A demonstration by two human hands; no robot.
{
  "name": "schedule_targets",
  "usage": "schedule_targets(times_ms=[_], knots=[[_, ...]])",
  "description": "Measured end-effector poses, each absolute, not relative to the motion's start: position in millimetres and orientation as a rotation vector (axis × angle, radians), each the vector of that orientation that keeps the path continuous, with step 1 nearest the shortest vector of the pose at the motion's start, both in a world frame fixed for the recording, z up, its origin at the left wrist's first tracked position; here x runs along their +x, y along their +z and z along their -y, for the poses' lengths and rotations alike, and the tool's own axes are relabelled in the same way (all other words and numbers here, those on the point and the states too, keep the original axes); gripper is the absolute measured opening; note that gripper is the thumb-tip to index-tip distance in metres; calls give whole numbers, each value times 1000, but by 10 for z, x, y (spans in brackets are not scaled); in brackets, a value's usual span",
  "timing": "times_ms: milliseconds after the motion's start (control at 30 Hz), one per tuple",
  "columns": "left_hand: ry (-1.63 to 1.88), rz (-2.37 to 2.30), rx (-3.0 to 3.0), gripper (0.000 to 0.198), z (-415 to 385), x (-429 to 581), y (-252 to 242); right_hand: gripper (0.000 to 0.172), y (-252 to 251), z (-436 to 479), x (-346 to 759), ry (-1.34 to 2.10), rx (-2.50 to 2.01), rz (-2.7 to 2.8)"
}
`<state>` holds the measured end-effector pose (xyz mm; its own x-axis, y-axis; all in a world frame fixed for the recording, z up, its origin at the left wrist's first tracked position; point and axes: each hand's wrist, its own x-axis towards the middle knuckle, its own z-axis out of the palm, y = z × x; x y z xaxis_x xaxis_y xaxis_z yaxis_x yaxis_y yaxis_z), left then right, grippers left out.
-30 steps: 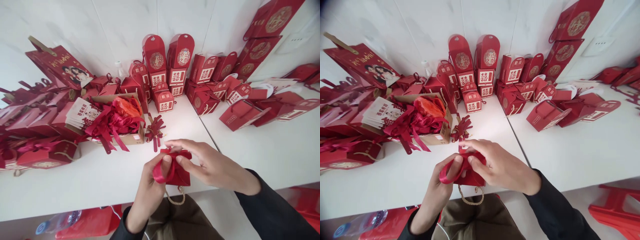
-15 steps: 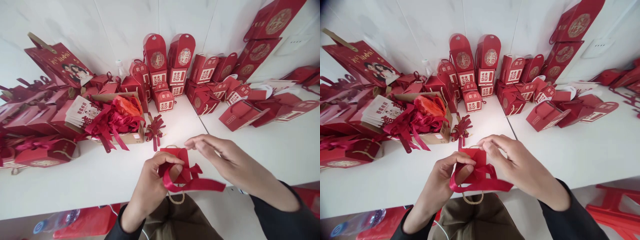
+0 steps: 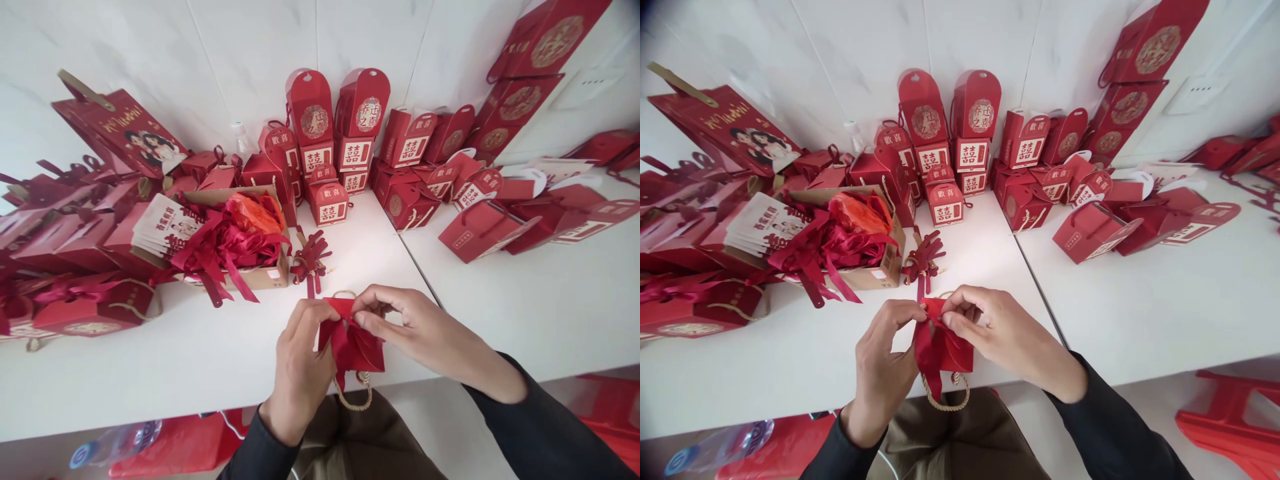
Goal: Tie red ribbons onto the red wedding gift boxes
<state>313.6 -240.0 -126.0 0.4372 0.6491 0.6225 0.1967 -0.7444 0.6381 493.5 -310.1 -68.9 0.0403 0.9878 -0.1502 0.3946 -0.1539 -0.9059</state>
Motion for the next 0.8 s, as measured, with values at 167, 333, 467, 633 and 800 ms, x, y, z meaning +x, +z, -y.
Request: schedule_targets(times_ms=[167, 333, 467, 633, 800], knots=[[1207, -755, 2159, 18, 2406, 3137, -1219, 22, -669, 3128, 4945, 1061, -1583, 1350], [1163, -789, 2129, 12, 2419, 3121, -1240, 26, -690, 3089, 4970, 1138, -1490, 1255], [1128, -845, 2059, 9, 2430, 3101, -1259, 29, -663, 3104, 5047, 1221, -1536, 1236], [1119, -865, 1999, 7, 2433, 3089, -1280, 24, -632, 3159, 5117, 1209, -1807, 1391], [1086, -873, 1957, 7, 2430, 3089, -1294, 21, -591, 3186, 5087, 1073, -1770, 1410]])
